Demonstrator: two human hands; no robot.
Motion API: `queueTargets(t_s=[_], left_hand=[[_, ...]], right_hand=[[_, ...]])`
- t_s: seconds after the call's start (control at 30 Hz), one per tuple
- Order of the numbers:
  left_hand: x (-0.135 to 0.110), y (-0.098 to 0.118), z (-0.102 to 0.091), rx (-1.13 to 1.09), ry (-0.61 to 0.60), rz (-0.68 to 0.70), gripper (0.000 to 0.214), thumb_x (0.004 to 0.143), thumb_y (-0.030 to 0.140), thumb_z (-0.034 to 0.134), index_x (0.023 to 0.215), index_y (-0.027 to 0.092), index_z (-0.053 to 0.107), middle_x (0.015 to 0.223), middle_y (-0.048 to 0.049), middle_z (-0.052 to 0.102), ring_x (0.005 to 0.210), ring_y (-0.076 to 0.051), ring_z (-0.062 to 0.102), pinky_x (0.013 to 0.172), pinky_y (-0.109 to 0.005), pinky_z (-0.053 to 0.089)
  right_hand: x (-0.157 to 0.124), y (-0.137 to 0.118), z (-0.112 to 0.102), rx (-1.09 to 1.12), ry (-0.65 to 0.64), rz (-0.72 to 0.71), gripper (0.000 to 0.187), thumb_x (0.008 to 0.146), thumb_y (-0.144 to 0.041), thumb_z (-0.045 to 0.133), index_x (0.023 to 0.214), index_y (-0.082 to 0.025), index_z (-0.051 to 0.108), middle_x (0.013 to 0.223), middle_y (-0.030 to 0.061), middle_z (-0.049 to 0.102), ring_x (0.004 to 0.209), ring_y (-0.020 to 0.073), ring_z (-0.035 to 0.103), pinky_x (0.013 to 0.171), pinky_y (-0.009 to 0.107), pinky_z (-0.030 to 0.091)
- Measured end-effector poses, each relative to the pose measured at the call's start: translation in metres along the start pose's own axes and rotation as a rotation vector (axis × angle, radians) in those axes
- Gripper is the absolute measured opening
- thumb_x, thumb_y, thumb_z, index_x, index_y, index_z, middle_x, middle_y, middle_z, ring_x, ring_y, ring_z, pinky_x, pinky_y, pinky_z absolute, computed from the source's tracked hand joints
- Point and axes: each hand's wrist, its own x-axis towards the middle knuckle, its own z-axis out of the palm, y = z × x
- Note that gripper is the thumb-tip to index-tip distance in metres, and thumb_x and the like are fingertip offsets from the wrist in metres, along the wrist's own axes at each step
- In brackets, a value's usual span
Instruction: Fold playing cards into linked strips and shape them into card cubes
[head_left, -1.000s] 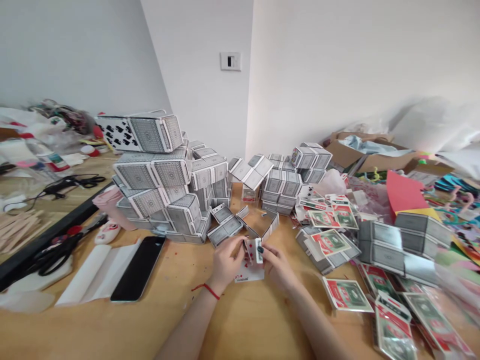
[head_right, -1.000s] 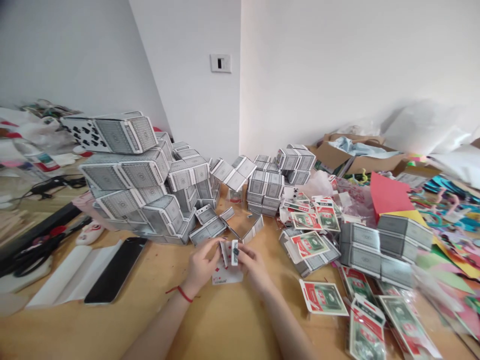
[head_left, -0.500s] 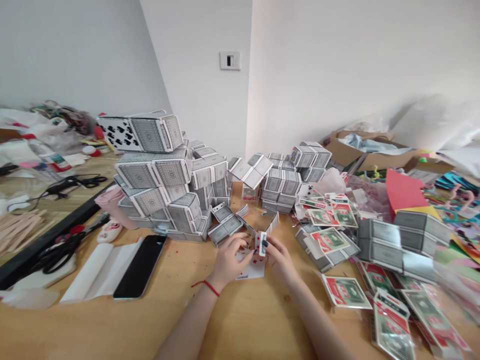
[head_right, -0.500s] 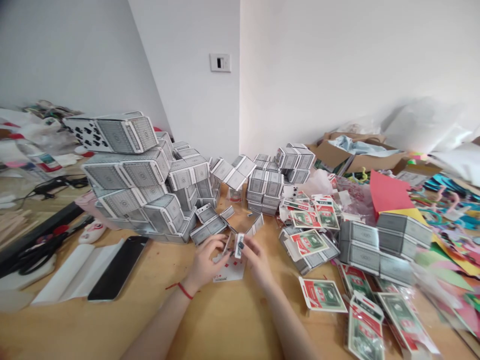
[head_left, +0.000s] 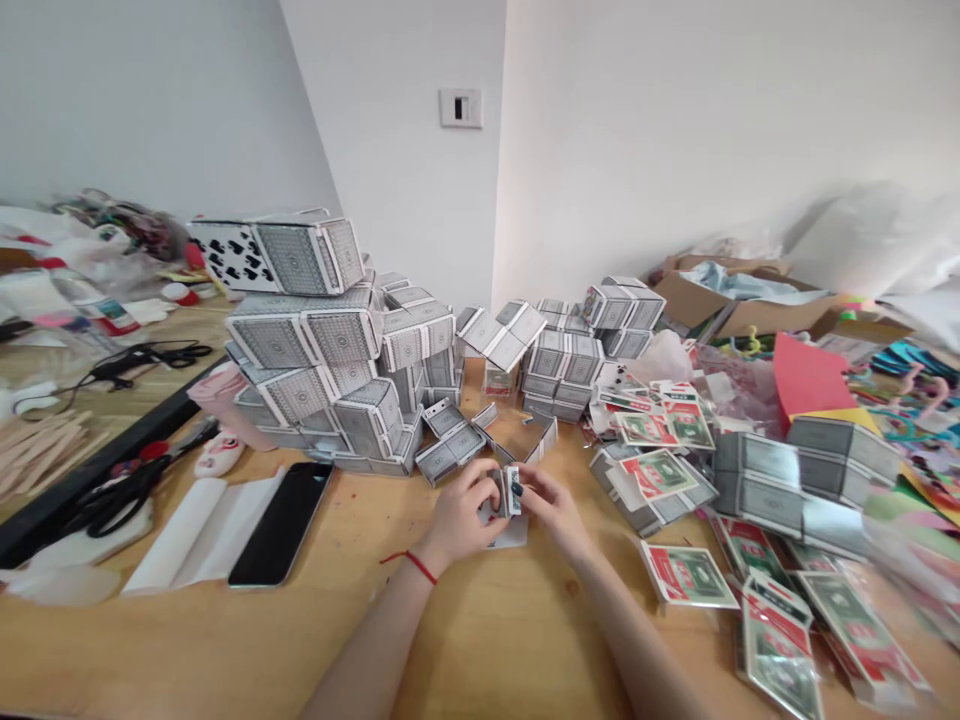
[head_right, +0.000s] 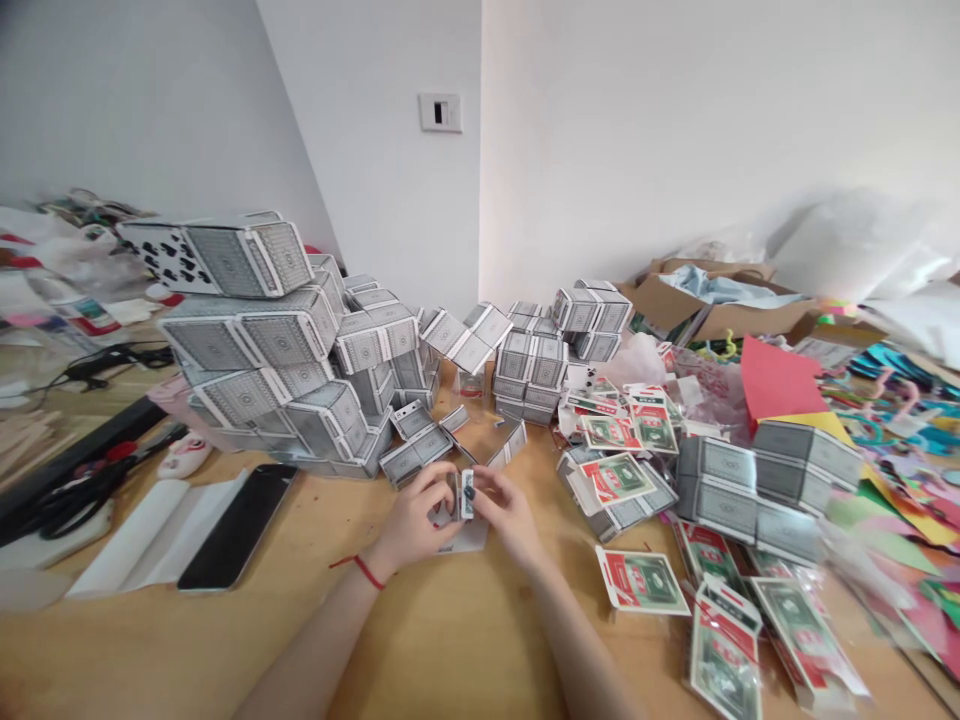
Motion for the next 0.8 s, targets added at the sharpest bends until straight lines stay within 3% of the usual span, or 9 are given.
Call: queueTargets(t_s=[0.17,0.47,0.8], left_hand=[[-0.0016,-0.0018,0.0018,0.028,-0.022,-0.014,0.014,0.064,0.013,0.059,0.065,0.018,0.046,0.11,-0.0043,0.051,0.097,-0.017,0.053,0.08,-0.027,0.043],[-0.0008,-0.0034,0.001,0.049,-0.096,-0.023,0.009,0.065,0.014,0.057,0.067,0.018,0.049,0.114,-0.0042,0.051,0.093,-0.016,0.054,0.078,-0.027,0.043],[-0.0002,0.0001,0.0029,0.011,-0.093,-0.048,0.012,0.062,0.007,0.053,0.066,0.017,0.047,0.108,-0.0043,0.051,0.074,-0.011,0.052,0.064,-0.023,0.042]], right_hand=[[0.0003,0.0014,-0.0002,-0.074,-0.016,-0.021,0.046,0.065,-0.041,0.067,0.105,-0.019,0.058,0.097,0.0076,0.063,0.082,0.0207,0.061,0.074,0.033,0.047],[0.0015,0.0037,-0.0024,-0.16,-0.06,-0.029,0.05,0.067,-0.04,0.066,0.11,-0.018,0.054,0.096,0.0077,0.062,0.079,0.0201,0.061,0.067,0.031,0.048],[-0.0009,0.0024,0.0043,-0.075,-0.034,-0.08,0.047,0.065,-0.041,0.068,0.104,-0.021,0.053,0.096,0.0065,0.06,0.085,0.0198,0.059,0.077,0.034,0.046]])
